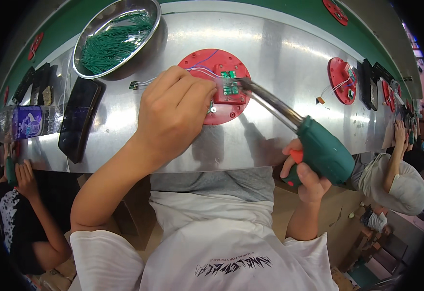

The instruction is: The person assembles electronic components by taking wires from a metal bowl, soldering them onto circuit boards on circular plastic bases using a soldering tool, and placing the finished units onto a conveyor belt.

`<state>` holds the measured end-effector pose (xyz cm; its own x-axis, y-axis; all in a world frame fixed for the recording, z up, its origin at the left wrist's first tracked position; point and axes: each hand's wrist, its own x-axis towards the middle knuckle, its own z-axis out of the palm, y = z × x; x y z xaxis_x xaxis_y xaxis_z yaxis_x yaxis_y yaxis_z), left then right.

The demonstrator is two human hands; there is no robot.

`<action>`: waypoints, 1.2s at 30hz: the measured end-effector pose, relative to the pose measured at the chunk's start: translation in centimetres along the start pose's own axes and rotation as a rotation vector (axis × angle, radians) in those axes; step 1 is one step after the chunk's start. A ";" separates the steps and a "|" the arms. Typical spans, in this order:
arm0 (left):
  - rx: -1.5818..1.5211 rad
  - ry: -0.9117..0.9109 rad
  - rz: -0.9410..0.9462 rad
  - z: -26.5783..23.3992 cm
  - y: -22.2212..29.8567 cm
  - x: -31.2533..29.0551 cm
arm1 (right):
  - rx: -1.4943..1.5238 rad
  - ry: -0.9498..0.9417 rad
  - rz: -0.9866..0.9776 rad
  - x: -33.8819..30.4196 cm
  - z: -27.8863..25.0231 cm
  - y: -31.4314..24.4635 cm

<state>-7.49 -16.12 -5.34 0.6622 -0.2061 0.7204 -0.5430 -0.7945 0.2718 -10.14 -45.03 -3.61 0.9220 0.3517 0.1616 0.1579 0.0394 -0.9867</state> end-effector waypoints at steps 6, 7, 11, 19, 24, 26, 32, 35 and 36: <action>-0.002 0.004 0.027 0.0 -0.5 0.4 | 0.038 0.129 -0.026 0.0 -0.2 0.4; -0.005 0.003 0.036 0.0 -0.6 0.4 | 0.039 0.137 -0.030 0.0 -0.1 0.5; 0.022 0.000 0.034 -0.3 -0.3 0.7 | 0.080 0.107 0.002 0.0 0.0 0.8; 0.160 -0.011 0.058 -0.7 1.2 0.0 | 0.162 0.098 -0.040 -0.9 -1.3 1.8; 0.169 0.043 0.141 -2.3 1.6 0.3 | 0.197 0.159 -0.075 -1.4 -1.1 2.3; 0.141 0.050 0.155 -2.5 1.3 0.3 | 0.184 0.073 -0.104 -0.9 -1.3 2.5; 0.129 0.056 0.114 -1.5 0.5 0.4 | 0.180 -0.067 -0.113 -0.2 -1.3 1.8; 0.100 0.023 0.058 -1.6 0.8 0.0 | 0.023 -0.106 -0.127 -0.5 -1.4 1.7; 0.092 -0.008 0.026 -1.7 0.8 -0.1 | -0.068 -0.119 -0.144 -0.6 -1.6 1.8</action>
<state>-8.89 -15.81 -4.10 0.6526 -0.2315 0.7214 -0.5106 -0.8378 0.1931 -9.88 -46.66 -5.50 0.8407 0.4554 0.2932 0.3120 0.0352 -0.9494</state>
